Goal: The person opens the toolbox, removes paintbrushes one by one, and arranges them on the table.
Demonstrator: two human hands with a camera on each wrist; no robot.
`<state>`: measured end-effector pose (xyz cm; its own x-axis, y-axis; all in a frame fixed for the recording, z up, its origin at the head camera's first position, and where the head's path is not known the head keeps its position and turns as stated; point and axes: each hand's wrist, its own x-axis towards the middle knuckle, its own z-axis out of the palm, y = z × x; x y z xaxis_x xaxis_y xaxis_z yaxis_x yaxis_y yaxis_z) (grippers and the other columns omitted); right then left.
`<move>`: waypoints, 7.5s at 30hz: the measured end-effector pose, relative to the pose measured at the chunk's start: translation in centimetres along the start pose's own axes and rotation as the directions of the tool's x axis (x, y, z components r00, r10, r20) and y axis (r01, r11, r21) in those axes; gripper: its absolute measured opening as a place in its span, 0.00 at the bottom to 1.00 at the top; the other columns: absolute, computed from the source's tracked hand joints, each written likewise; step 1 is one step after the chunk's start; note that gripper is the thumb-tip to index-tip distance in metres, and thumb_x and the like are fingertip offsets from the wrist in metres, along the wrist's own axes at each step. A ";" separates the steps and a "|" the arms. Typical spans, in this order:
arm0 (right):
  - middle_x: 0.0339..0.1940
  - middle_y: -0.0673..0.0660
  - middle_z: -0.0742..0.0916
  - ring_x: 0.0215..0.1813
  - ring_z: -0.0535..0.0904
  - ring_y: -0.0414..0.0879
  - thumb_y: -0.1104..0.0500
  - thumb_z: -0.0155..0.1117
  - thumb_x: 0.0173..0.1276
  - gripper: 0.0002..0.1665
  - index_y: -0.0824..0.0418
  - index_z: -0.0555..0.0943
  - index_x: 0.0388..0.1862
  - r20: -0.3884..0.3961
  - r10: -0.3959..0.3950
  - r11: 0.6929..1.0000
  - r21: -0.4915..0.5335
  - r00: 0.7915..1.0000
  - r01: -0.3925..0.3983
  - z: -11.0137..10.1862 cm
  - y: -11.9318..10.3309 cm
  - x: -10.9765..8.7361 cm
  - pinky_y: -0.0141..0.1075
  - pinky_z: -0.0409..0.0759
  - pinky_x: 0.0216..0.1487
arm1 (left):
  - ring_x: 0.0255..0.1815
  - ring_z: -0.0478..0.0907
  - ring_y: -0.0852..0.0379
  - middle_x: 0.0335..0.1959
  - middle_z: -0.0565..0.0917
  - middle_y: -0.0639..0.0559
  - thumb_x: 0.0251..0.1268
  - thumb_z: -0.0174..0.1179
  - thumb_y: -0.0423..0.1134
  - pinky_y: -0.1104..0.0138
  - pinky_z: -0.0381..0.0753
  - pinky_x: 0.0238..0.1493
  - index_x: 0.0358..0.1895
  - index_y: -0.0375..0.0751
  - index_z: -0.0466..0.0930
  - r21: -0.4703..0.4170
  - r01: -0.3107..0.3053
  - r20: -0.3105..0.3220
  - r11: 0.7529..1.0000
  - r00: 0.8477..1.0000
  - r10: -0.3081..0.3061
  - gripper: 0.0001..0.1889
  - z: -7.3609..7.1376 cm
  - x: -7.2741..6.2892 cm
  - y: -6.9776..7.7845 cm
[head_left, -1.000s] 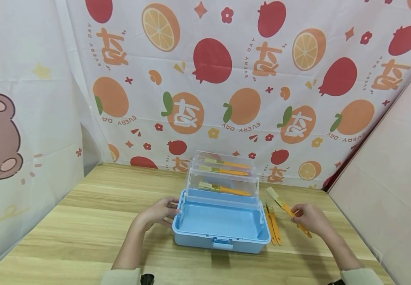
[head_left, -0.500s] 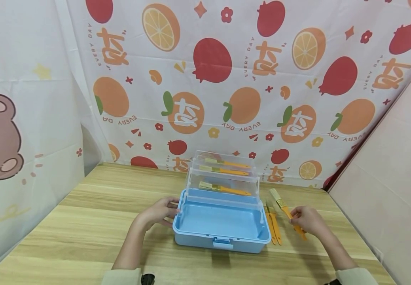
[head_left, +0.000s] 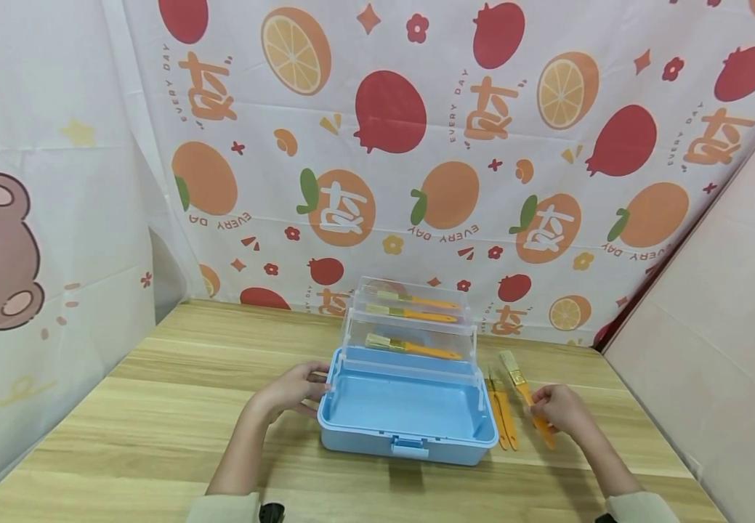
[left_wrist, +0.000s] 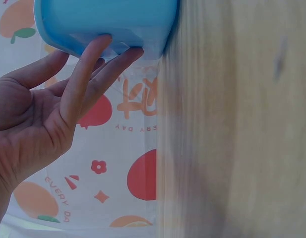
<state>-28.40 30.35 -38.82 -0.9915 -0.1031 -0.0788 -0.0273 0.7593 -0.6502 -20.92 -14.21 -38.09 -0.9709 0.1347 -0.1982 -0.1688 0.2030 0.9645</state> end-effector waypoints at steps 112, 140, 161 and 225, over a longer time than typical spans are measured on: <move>0.29 0.59 0.81 0.23 0.76 0.47 0.61 0.63 0.61 0.13 0.70 0.76 0.39 0.053 -0.141 0.987 -0.064 0.989 0.144 -2.1 -8.0 2.7 0.37 0.80 0.23 | 0.45 0.76 0.39 0.52 0.73 0.30 0.64 0.51 0.26 0.53 0.82 0.33 0.60 0.23 0.61 0.009 -0.008 0.002 1.000 1.000 0.008 0.21 0.3 -0.2 0.0; 0.27 0.46 0.79 0.29 0.74 0.41 0.61 0.67 0.58 0.06 0.57 0.81 0.36 0.208 -0.508 0.767 -0.333 0.836 0.548 4.3 -15.9 4.7 0.28 0.77 0.30 | 0.44 0.76 0.38 0.52 0.72 0.28 0.64 0.52 0.27 0.53 0.81 0.33 0.59 0.22 0.61 0.007 -0.021 0.024 1.000 1.000 0.021 0.22 0.0 -0.2 0.0; 0.46 0.53 0.82 0.41 0.75 0.45 0.68 0.66 0.58 0.18 0.61 0.81 0.49 0.225 -0.614 0.634 -0.431 0.757 0.642 7.9 -14.7 6.2 0.39 0.75 0.50 | 0.43 0.77 0.39 0.52 0.72 0.29 0.64 0.52 0.28 0.53 0.81 0.33 0.59 0.22 0.61 0.016 -0.023 0.025 1.000 0.999 0.022 0.22 0.1 -0.3 -0.2; 0.41 0.56 0.85 0.41 0.80 0.51 0.70 0.65 0.56 0.18 0.60 0.83 0.47 0.121 -0.584 0.646 -0.529 0.803 0.550 -1.2 -11.8 0.9 0.43 0.80 0.37 | 0.48 0.75 0.37 0.53 0.71 0.28 0.64 0.51 0.27 0.53 0.82 0.33 0.59 0.22 0.61 0.020 -0.004 0.004 1.000 1.000 0.004 0.22 0.8 -0.8 0.2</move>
<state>-29.09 22.09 -30.29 -0.7645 -0.6042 0.2247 -0.6302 0.7738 -0.0635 -20.05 -13.49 -37.90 -0.9709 0.1392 -0.1950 -0.1613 0.2222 0.9616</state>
